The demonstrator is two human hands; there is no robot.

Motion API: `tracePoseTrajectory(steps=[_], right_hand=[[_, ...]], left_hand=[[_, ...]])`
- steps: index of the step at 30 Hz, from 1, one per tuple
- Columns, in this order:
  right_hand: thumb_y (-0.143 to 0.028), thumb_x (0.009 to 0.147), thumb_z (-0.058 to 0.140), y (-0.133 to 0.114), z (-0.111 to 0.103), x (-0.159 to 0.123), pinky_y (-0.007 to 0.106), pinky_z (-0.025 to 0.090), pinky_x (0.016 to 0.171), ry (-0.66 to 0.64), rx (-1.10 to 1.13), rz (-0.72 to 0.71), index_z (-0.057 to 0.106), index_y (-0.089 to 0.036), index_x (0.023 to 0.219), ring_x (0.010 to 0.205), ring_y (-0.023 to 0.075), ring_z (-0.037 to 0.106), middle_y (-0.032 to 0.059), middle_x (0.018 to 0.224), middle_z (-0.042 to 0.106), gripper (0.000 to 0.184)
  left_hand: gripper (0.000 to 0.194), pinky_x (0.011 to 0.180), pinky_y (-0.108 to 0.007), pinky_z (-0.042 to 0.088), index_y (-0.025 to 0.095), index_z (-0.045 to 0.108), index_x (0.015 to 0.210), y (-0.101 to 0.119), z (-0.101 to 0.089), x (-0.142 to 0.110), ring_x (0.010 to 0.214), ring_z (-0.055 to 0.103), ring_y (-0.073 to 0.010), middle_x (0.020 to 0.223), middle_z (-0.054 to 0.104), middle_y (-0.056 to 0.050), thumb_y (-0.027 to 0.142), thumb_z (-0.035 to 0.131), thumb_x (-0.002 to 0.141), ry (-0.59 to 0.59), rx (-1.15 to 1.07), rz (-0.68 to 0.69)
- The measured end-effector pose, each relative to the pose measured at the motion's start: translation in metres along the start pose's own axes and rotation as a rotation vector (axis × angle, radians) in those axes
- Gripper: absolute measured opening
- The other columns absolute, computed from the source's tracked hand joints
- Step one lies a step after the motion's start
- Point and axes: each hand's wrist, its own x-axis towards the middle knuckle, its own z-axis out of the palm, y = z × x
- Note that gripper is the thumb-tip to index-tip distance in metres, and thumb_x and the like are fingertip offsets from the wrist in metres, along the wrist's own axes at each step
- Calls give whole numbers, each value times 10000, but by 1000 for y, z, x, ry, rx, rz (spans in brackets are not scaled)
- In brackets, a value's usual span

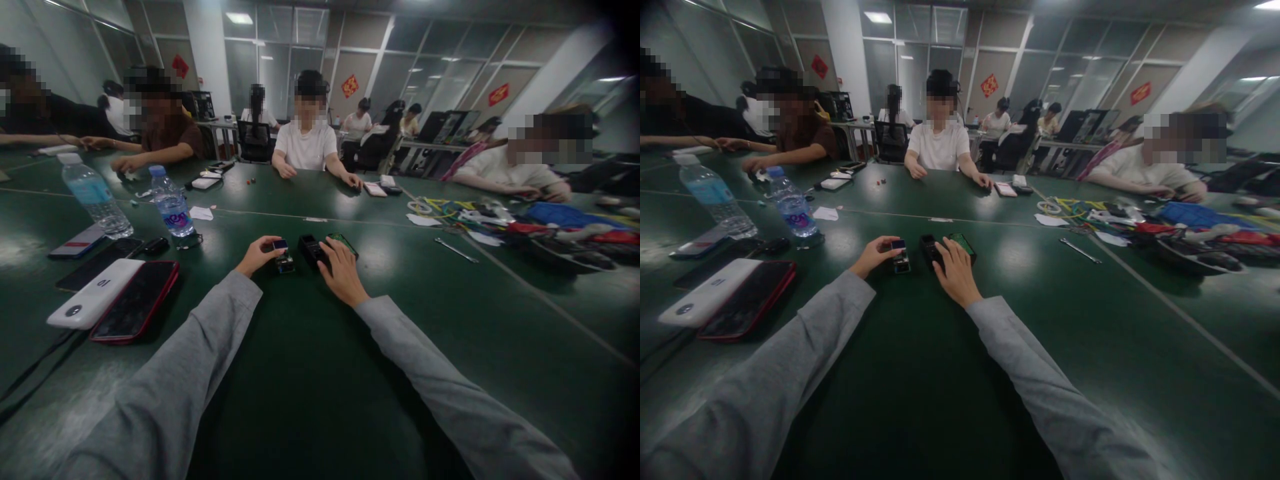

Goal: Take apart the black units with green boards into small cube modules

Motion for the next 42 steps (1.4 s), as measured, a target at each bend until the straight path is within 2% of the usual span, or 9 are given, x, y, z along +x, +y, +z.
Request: tracePoseTrajectory(steps=[4, 7, 10, 17, 24, 35, 42], right_hand=[[-381, 995, 429, -5, 5, -1, 542, 327, 1114, -155, 38, -84, 279, -276, 1500, 1428, 295, 242, 69, 1550, 282, 537], [-378, 996, 438, -3, 6, -1, 536, 362, 1094, -183, 47, -78, 289, -279, 1496, 1422, 284, 265, 67, 1543, 301, 532], [-348, 991, 451, -2, 5, 0, 535, 370, 1090, -169, 48, -83, 334, -264, 1472, 1414, 286, 283, 77, 1527, 331, 502], [-293, 958, 500, -3, 2, 2, 532, 427, 1051, -126, 77, -60, 440, -242, 1369, 1281, 301, 454, 104, 1427, 429, 418], [-241, 932, 497, -2, 2, 1, 521, 451, 1037, -95, 119, -55, 453, -237, 1321, 1248, 300, 467, 102, 1375, 444, 392], [-214, 921, 478, -1, 3, 2, 525, 417, 1059, -100, 115, -74, 455, -220, 1300, 1245, 304, 460, 113, 1359, 452, 379], [-220, 904, 521, 0, 5, 1, 524, 442, 1028, -88, 96, -79, 454, -205, 1270, 1231, 317, 465, 132, 1339, 448, 372]], left_hand=[[526, 959, -430, 450, 199, 644, 1158, 0, 1, 0, 1049, 603, -221, 1140, 664, -96, 401, 777, 691, 2, 3, 10], [526, 961, -428, 451, 196, 648, 1149, 1, 1, 0, 1056, 604, -223, 1144, 663, -97, 406, 780, 685, 5, 7, 16], [535, 957, -428, 455, 194, 643, 1156, 1, 1, 0, 1059, 606, -225, 1154, 661, -102, 414, 779, 687, 3, 20, 6], [516, 947, -422, 461, 207, 647, 1141, 0, 1, 1, 1062, 611, -228, 1162, 664, -92, 414, 777, 687, 7, 20, 19], [525, 947, -433, 460, 205, 650, 1155, 4, 0, -1, 1071, 599, -239, 1151, 660, -98, 415, 776, 691, -3, 20, -8], [604, 973, -445, 446, 202, 620, 1187, 1, -1, -1, 1092, 603, -249, 1147, 668, -98, 383, 815, 644, -41, 1, 14], [565, 970, -448, 451, 182, 627, 1143, 0, -1, 0, 1050, 624, -238, 1112, 680, -98, 378, 811, 646, -26, -8, 9]])
